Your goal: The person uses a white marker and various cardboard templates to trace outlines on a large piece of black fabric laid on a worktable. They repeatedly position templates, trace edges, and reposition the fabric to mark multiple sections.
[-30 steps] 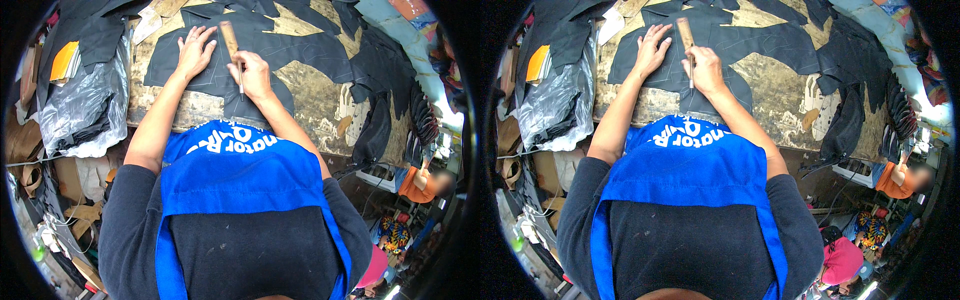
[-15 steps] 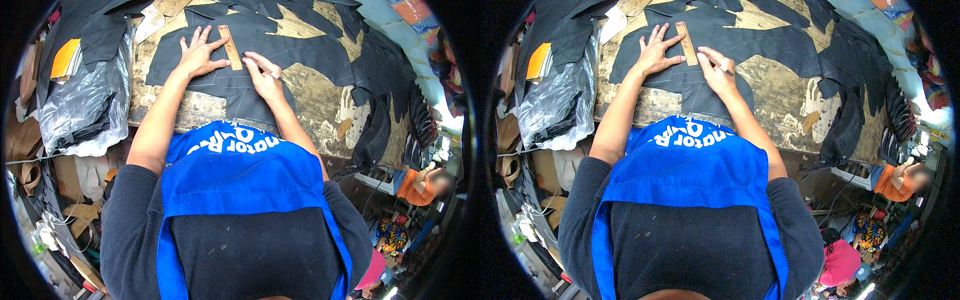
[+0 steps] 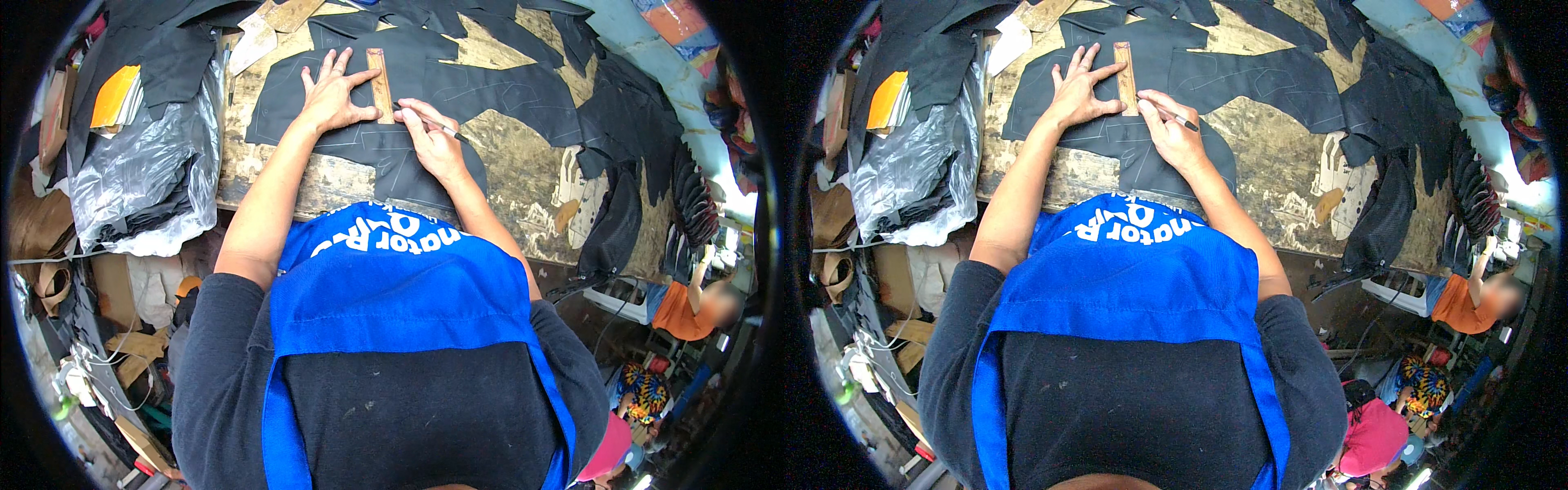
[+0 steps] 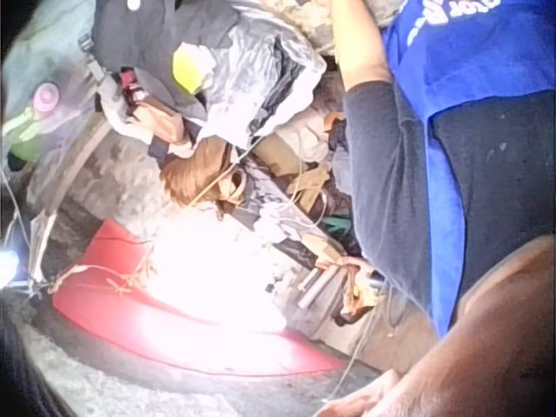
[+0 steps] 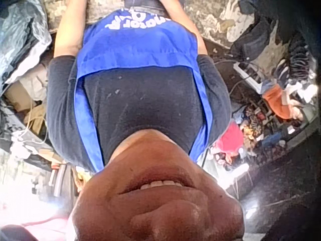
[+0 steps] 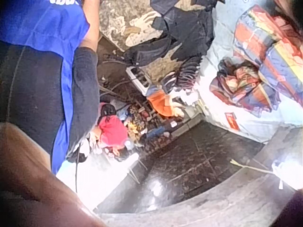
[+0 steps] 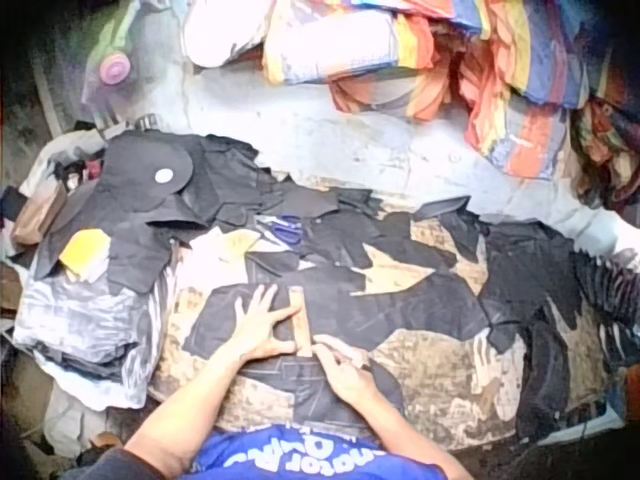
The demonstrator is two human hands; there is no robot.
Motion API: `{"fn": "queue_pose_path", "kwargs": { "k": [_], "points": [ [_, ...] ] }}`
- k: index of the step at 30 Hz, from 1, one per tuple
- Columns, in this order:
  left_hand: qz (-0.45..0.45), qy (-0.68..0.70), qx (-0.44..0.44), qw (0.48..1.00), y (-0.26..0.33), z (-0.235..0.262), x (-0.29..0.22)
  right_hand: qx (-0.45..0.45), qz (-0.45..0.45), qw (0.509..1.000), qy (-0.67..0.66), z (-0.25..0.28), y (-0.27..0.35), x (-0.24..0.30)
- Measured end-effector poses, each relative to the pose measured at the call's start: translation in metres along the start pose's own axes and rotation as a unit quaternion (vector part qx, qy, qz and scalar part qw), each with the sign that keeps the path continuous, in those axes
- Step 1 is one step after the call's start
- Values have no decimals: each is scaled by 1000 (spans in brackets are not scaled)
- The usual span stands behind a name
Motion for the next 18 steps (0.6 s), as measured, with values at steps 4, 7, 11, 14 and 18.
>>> {"fn": "queue_pose_path", "kwargs": {
  "k": [4,7,11,14,18],
  "points": [
    [-1,2,-4,1000,1,0,-1,-39,103,986,128,9,-3,14],
    [0,1,-2,1000,1,-1,0,-24,-11,997,79,10,-4,-2],
    [-4,10,-16,1000,1,-1,0,37,8,996,76,-3,-1,4],
    [-3,7,-14,1000,1,-1,0,35,55,986,150,-8,0,15],
    [-3,3,-6,1000,1,0,0,10,127,978,165,-9,1,31]
  ]
}}
Point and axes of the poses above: each hand's wrist, its own y-axis away from the middle knuckle, its own z-axis out of the back of the hand, x = y × z, the point moved 7 cm from there along -y, towards the middle knuckle, and after that the axes turned 2 degrees about -y, right-handed, at the moved point
